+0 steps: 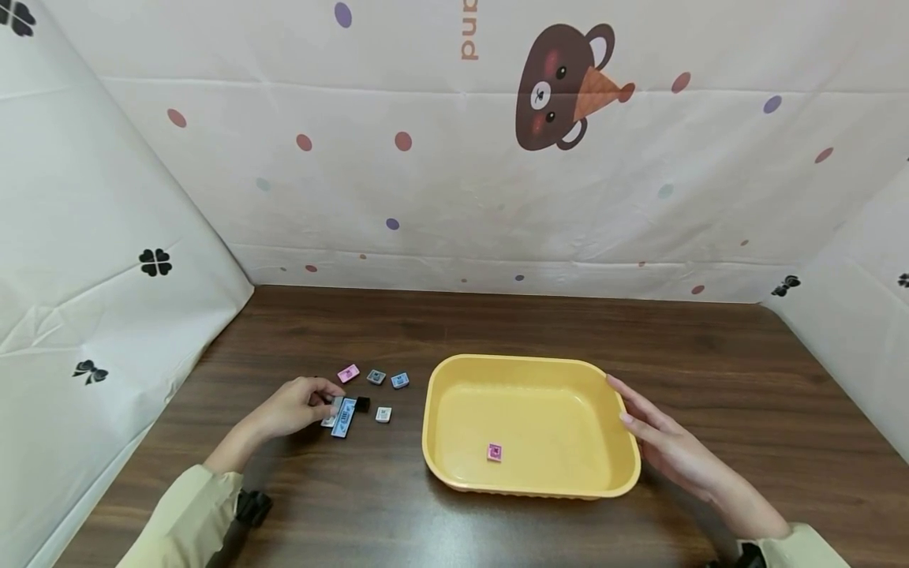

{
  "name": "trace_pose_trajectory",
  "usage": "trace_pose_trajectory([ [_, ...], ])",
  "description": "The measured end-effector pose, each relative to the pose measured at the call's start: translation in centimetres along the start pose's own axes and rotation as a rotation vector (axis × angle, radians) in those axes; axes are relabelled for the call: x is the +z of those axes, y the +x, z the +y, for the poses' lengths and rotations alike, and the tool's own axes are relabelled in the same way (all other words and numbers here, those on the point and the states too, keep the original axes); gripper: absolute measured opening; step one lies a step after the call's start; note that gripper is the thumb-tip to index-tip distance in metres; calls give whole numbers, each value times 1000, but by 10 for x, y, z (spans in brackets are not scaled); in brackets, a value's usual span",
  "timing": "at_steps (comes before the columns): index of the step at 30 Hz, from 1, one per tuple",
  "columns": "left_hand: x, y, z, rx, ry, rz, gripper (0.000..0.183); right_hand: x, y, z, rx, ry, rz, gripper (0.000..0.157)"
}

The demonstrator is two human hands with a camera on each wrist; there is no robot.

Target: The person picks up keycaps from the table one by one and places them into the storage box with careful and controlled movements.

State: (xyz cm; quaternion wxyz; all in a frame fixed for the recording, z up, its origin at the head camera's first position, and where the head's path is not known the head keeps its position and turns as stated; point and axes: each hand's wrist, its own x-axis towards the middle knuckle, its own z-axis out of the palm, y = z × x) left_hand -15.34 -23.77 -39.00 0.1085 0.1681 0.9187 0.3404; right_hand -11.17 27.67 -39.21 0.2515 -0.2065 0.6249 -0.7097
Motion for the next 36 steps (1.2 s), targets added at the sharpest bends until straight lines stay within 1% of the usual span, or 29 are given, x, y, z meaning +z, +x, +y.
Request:
trace_pose_trajectory([
  [5, -1, -1, 0, -5, 20, 9, 15, -1, 0, 1, -7, 6, -8, 53],
  [12, 0, -1, 0, -11, 29, 15, 16, -1, 1, 1, -6, 8, -16, 53],
  [18, 1, -1, 0, -2, 46, 24, 15, -1, 0, 0, 1, 2, -15, 54],
  [24, 2, -1, 1, 14, 31, 47, 9, -1, 0, 1, 20, -3, -2, 54],
  [27, 2, -1, 2, 20, 31, 51, 7, -1, 0, 1, -1, 5, -10, 53],
  [30, 1, -2, 1, 13, 37, 38, 11, -1, 0, 1, -9, 5, -13, 53],
  [36, 1, -4, 0, -15, 28, -8, 21, -2, 1, 2, 31, -23, 15, 54],
])
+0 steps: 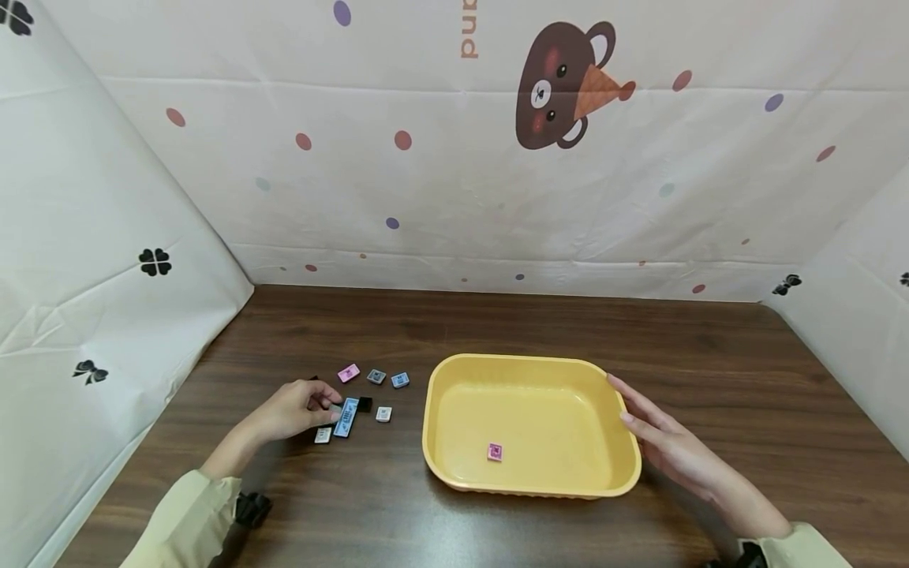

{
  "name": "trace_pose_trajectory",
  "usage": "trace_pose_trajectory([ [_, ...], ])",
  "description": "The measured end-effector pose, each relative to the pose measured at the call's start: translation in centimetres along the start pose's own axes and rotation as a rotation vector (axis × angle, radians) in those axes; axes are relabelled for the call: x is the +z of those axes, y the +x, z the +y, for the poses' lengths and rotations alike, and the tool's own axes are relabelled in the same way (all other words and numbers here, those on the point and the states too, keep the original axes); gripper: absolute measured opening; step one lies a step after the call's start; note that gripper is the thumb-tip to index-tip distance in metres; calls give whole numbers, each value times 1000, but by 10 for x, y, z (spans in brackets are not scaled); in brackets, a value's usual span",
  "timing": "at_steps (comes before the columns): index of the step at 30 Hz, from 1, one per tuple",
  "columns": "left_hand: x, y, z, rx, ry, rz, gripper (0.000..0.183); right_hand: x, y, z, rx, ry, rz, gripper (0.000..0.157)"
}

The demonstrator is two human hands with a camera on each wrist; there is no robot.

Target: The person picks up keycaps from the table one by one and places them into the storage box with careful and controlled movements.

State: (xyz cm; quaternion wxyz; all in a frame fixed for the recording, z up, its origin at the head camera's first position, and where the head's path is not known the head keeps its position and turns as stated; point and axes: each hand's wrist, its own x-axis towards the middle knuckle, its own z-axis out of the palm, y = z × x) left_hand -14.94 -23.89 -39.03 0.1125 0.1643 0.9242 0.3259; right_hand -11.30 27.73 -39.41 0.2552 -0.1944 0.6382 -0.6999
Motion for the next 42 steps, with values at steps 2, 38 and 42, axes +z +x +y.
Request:
trace_pose_trajectory([
  [2, 0, 0, 0, -8, -3, -12, 22, 0, 0, 0, 7, -6, 6, 54],
  [38, 4, -13, 30, 57, -134, 100, 25, 2, 0, -1, -9, -20, 12, 54],
  [42, 8, -13, 37, 75, -144, 114, 24, 2, 0, -1, 0, -26, 15, 54],
])
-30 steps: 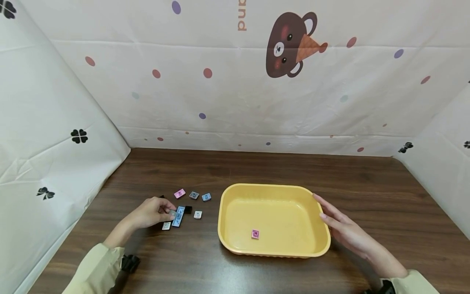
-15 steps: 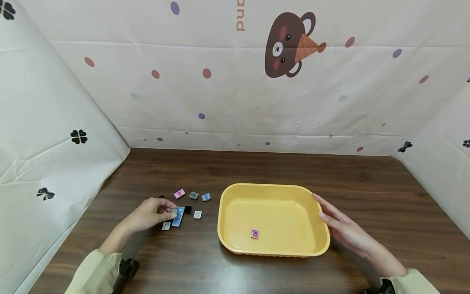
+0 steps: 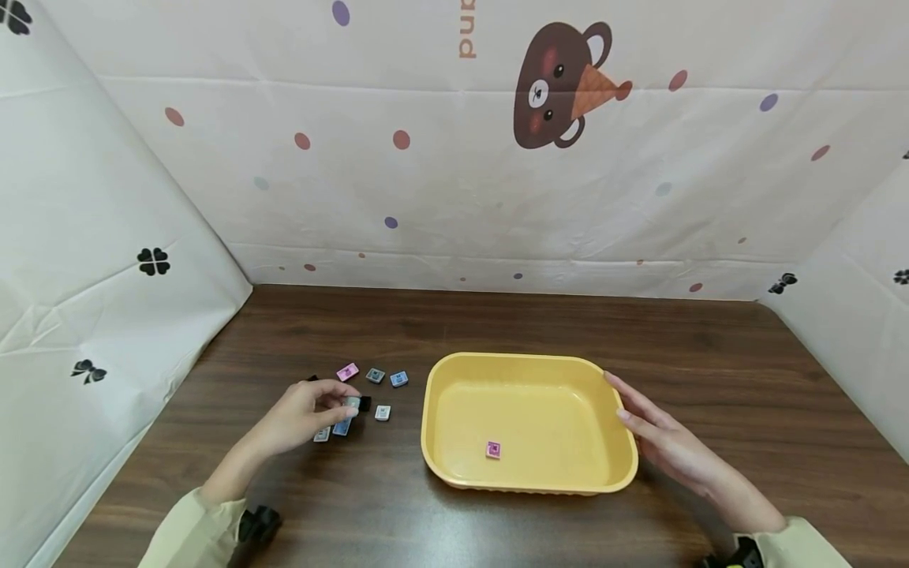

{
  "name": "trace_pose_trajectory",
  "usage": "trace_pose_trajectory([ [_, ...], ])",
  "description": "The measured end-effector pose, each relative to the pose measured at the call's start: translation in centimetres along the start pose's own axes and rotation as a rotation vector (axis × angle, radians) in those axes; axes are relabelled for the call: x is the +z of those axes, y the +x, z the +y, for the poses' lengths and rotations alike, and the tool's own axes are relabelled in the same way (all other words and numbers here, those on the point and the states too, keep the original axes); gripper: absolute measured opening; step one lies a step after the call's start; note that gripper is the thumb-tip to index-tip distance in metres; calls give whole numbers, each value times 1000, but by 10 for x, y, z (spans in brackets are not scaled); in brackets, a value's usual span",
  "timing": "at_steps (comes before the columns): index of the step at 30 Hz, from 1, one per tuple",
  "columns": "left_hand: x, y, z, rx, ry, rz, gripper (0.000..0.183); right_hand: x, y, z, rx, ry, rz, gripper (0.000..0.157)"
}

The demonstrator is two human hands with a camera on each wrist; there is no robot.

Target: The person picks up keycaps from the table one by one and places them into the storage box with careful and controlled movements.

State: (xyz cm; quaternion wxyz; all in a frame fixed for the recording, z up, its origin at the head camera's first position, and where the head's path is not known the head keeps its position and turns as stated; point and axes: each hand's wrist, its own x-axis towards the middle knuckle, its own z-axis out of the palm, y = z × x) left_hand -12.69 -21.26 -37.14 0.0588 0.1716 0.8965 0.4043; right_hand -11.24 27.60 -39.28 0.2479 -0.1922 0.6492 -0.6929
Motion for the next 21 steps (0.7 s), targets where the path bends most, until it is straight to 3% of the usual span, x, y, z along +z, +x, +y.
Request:
trace_pose_trajectory([
  [21, 26, 9, 36, 138, -171, 32, 27, 1, -1, -1, -14, -8, -4, 54],
])
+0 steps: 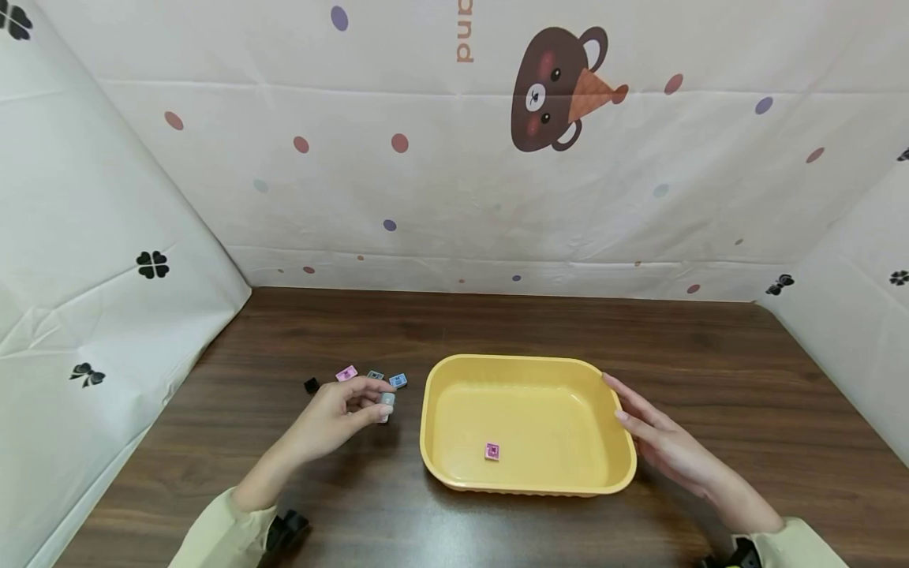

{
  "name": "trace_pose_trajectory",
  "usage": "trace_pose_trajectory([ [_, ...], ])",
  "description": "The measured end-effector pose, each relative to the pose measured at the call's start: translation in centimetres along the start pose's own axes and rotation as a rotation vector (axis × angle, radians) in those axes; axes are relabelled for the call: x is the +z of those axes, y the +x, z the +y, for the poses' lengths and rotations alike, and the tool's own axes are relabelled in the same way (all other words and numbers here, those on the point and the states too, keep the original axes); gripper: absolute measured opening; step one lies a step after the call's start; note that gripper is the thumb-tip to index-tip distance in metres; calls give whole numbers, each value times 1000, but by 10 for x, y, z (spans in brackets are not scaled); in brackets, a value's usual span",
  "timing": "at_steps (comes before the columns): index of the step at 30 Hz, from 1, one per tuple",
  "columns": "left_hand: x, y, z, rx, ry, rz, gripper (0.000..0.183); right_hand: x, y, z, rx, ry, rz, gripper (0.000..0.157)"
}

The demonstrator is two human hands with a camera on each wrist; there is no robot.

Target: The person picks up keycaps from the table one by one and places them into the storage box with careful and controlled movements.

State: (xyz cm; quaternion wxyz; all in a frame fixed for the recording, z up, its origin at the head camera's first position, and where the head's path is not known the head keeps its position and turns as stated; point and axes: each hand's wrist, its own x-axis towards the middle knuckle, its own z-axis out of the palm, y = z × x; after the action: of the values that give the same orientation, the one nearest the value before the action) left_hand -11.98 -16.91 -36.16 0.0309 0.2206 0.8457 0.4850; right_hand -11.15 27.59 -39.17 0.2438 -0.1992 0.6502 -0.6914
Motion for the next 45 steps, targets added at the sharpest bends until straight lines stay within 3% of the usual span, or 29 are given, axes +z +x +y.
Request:
trace_pose_trajectory([
  [10, 15, 8, 10, 13, -57, -10, 29, -1, -1, 2, -21, 15, -19, 53],
  [45, 61, 46, 33, 99, -96, -88, 28, 0, 0, 2, -11, 0, 5, 53],
])
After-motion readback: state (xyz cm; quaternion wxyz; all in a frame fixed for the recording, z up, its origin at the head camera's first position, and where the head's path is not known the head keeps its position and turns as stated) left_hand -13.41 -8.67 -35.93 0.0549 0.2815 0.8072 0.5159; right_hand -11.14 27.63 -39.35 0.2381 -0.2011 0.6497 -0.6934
